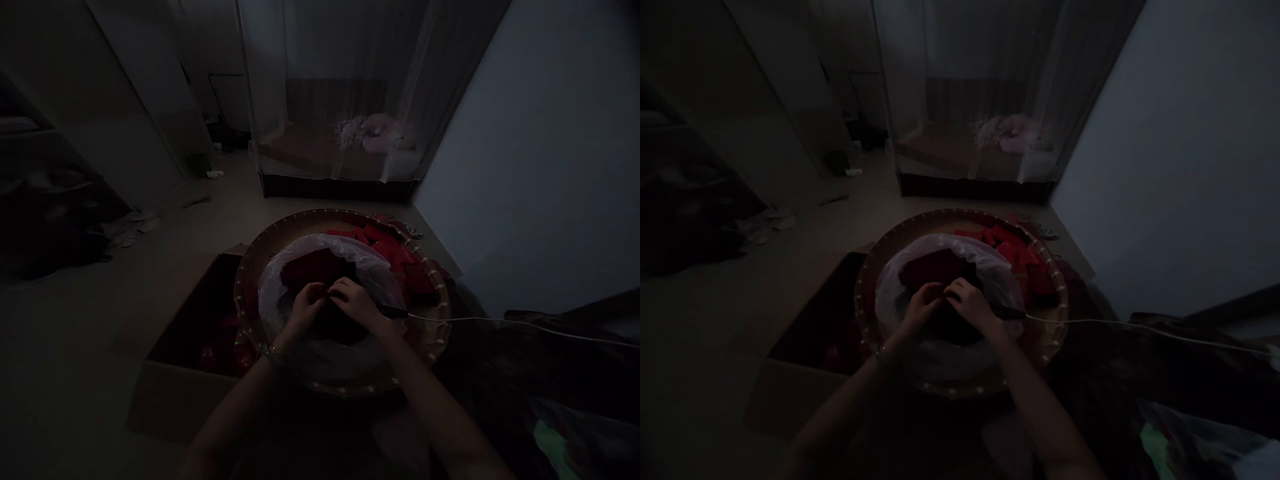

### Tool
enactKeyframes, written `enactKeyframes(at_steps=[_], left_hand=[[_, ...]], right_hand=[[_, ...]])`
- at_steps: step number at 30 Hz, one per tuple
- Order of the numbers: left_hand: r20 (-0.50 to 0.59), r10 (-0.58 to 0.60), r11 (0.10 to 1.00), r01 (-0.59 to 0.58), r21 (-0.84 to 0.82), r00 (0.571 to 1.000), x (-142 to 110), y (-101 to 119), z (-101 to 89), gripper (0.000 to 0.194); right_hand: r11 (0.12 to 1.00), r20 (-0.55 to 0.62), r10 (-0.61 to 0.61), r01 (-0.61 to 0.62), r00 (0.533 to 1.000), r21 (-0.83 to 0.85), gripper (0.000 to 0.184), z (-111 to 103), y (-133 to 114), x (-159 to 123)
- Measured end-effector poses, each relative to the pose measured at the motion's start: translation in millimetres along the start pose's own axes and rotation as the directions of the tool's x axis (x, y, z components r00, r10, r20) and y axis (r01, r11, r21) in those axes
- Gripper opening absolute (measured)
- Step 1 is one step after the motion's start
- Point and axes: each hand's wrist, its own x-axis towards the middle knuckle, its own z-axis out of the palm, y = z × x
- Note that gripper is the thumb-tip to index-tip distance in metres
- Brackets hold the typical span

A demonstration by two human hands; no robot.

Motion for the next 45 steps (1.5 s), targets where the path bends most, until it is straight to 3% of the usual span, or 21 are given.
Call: enactKeyframes(at_steps=[4, 6, 9, 12, 18, 23, 26, 30, 32, 34, 38, 42, 45], left_hand=[[0.017, 0.217, 0.957, -0.216, 0.191, 0.976, -3.5, 8.3, -7.8, 0.036], [0.114, 0.286, 0.885, -0.308, 0.35, 0.951, -3.6, 14.6, -15.3, 0.029], [0.276, 0.275, 0.794, -0.379, 0.474, 0.921, -0.9, 24.5, -27.3, 0.024], [0.297, 0.258, 0.748, -0.385, 0.541, 0.919, 2.4, 29.7, -35.8, 0.022], [0.374, 0.211, 0.697, -0.407, 0.59, 0.903, 2.6, 34.7, -40.3, 0.016], [0.307, 0.149, 0.601, -0.333, 0.727, 0.94, 3.4, 53.4, -39.0, 0.028], [0.243, 0.118, 0.63, -0.262, 0.731, 0.963, 3.3, 59.1, -36.7, 0.029], [0.16, 0.042, 0.735, -0.139, 0.664, 0.986, 0.1, 55.3, -32.1, 0.023], [0.144, 0.002, 0.763, -0.095, 0.64, 0.99, -1.2, 52.2, -29.4, 0.02], [0.128, -0.015, 0.776, -0.069, 0.627, 0.992, -1.8, 49.9, -26.7, 0.018], [0.089, -0.03, 0.795, -0.03, 0.606, 0.996, -1.0, 48.2, -24.0, 0.016], [0.105, -0.104, 0.827, 0.028, 0.561, 0.989, -0.1, 47.5, -26.3, 0.018], [0.12, -0.175, 0.803, 0.071, 0.592, 0.977, 0.0, 48.4, -29.7, 0.02]], right_hand=[[1.0, -0.019, -0.026, 0.026, 0.999, -0.005, 0.017, -0.3, 0.4, -1.1], [0.999, -0.026, -0.04, 0.04, 0.999, -0.025, 0.017, -1.2, 1.2, -1.0], [0.994, -0.017, -0.087, 0.086, 0.996, -0.06, 0.015, -1.0, 1.6, -1.2], [0.982, 0.046, -0.111, 0.117, 0.993, -0.146, 0.014, 0.3, 0.4, -2.3], [0.947, 0.202, 0.035, 0.032, 0.979, -0.321, 0.01, -1.2, 5.1, 0.6], [0.95, 0.192, -0.078, 0.131, 0.978, -0.285, 0.004, -4.0, 6.1, 4.4], [0.973, 0.139, -0.104, 0.129, 0.985, -0.191, 0.006, -2.7, 3.2, 1.4], [0.999, -0.003, 0.038, -0.038, 0.999, 0.025, 0.012, -1.5, 9.2, -2.7], [0.988, -0.038, 0.153, -0.152, 0.988, 0.023, 0.019, -1.3, 18.0, -2.3], [0.976, 0.055, 0.203, -0.197, 0.978, -0.097, 0.023, 0.6, 27.5, -0.8], [0.931, 0.337, 0.224, -0.098, 0.914, -0.352, 0.035, 12.2, 36.4, 2.6], [0.894, 0.357, 0.248, -0.071, 0.901, -0.442, 0.024, 25.3, 32.6, 5.0], [0.89, 0.359, 0.265, -0.085, 0.895, -0.447, 0.017, 28.4, 30.2, 5.7]])
